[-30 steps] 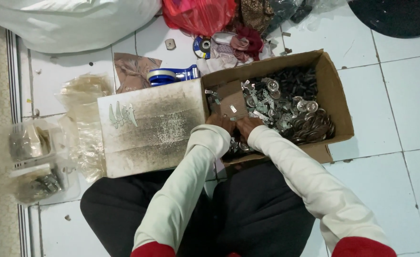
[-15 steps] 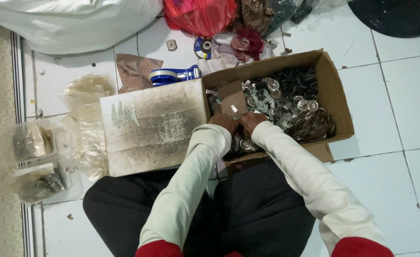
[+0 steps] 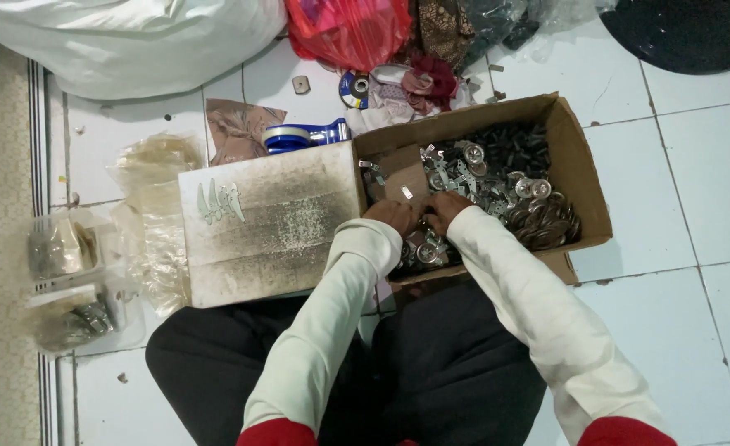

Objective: Arranging small metal decorative components from a cardboard box onto a white template board while sitting on the floor.

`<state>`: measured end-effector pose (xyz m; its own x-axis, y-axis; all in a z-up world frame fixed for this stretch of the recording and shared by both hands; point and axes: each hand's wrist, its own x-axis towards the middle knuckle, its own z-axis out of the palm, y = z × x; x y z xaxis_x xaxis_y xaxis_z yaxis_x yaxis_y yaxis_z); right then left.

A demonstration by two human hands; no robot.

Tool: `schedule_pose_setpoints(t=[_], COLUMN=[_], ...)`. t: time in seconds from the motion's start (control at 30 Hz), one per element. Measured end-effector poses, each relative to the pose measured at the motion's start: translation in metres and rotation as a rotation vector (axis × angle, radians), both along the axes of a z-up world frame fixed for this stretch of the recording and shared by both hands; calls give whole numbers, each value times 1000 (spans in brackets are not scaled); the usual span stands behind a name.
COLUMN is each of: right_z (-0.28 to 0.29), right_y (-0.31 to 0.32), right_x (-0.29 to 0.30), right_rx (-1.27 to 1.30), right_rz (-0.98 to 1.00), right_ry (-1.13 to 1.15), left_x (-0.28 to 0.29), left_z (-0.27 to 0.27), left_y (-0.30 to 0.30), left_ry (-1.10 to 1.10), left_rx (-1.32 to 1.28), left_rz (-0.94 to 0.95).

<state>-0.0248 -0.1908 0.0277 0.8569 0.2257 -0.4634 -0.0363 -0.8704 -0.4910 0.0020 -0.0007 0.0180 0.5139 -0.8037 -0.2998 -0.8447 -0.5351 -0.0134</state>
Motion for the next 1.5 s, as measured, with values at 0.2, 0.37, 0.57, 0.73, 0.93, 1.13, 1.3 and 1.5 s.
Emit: schedule_pose_setpoints(t=[0.2,0.37,0.57,0.73,0.93,1.13,1.3,1.5], right_z=[-1,-55,-78,-67,-64,-56,-67,-49], right_y=[-1,-24,-40,-37,-34,-36,-42,-36], right_x=[-2,-1,-2,1,2,-2,1,-1], right_rx=[74,102,97,68,5,12,46,-32], right_rz=[-92,-138,-193,-229,-220,-249,-328,-296], right_ry=[26,28,26,58,25,54,48,58], left_x=[-4,-4,-1,3,10,17,16,16], left_z=[-46,-75,-52,-83,-84,-100,-125,-85], left_y=[-5,-3,-2,-9,-13,-10,13,-9], left_ry=[-135,-144,-134,-178,-170,-100,-143,-139], left_rx=[102,92,45,-33,145,224,-113,58], left_rz=[-131,-89,-49,-48,-112,-120,-109,-153])
